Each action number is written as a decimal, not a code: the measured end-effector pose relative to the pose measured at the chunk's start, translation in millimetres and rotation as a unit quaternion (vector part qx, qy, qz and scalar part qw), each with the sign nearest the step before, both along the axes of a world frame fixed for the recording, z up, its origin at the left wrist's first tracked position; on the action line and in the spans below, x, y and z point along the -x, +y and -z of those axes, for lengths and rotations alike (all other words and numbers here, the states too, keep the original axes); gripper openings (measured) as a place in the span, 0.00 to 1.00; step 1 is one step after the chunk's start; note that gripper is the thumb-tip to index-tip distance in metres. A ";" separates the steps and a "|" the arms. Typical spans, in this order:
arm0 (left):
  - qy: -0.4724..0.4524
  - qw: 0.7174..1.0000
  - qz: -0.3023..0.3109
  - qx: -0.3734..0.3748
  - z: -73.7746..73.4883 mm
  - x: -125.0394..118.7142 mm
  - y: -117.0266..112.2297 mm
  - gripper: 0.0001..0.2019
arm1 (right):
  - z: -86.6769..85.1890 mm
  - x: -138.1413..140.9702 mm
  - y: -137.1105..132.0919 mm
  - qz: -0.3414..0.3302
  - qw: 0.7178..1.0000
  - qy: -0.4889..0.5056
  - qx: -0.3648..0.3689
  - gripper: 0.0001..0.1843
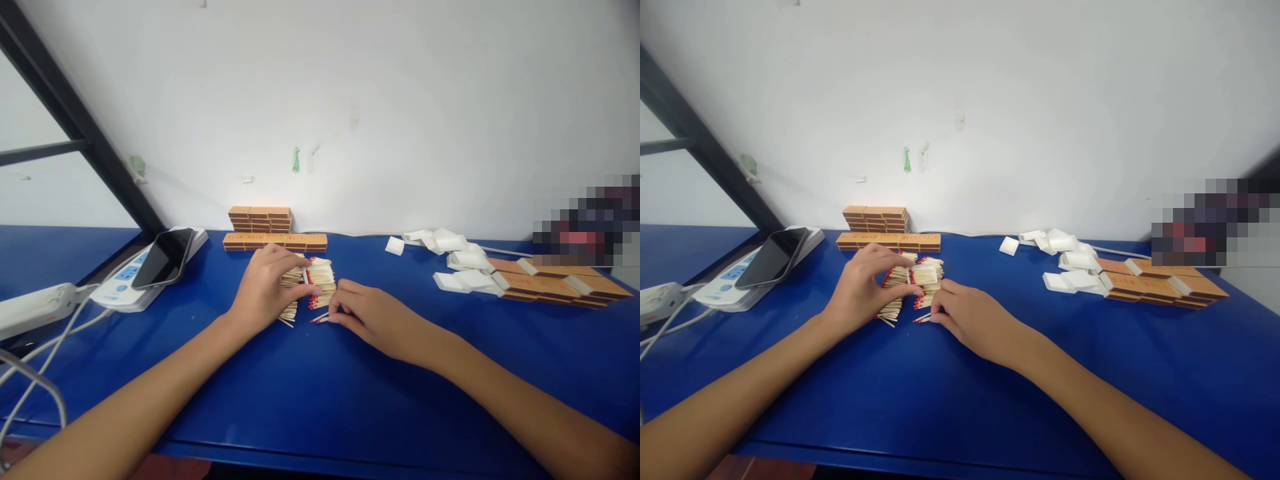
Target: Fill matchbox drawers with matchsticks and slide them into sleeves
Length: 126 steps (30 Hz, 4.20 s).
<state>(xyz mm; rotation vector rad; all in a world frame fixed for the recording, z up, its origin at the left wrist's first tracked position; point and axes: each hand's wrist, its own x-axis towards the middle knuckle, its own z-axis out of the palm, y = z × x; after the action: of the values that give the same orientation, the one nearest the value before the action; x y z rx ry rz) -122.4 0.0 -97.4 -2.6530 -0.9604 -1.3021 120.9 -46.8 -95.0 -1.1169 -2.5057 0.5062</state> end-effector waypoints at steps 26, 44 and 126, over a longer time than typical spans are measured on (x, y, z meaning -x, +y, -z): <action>-0.016 1.000 0.012 -0.001 -2.3 0.4 -1.0 0.22 | -9.4 -6.4 2.5 0.082 0.983 0.077 -0.142 0.07; -0.015 1.000 0.009 -0.012 -1.3 -0.8 -0.5 0.20 | 6.7 -2.6 1.9 -0.013 0.998 0.004 -0.058 0.14; 0.004 1.000 0.011 0.004 3.6 3.0 3.1 0.19 | -3.9 -1.6 -0.2 0.003 1.000 0.003 0.000 0.07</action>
<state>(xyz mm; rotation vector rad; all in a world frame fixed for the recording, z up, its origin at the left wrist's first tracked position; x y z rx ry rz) -125.3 3.1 -100.9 -2.6813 -0.9401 -1.2941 122.6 -47.0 -91.1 -1.1204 -2.4956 0.5072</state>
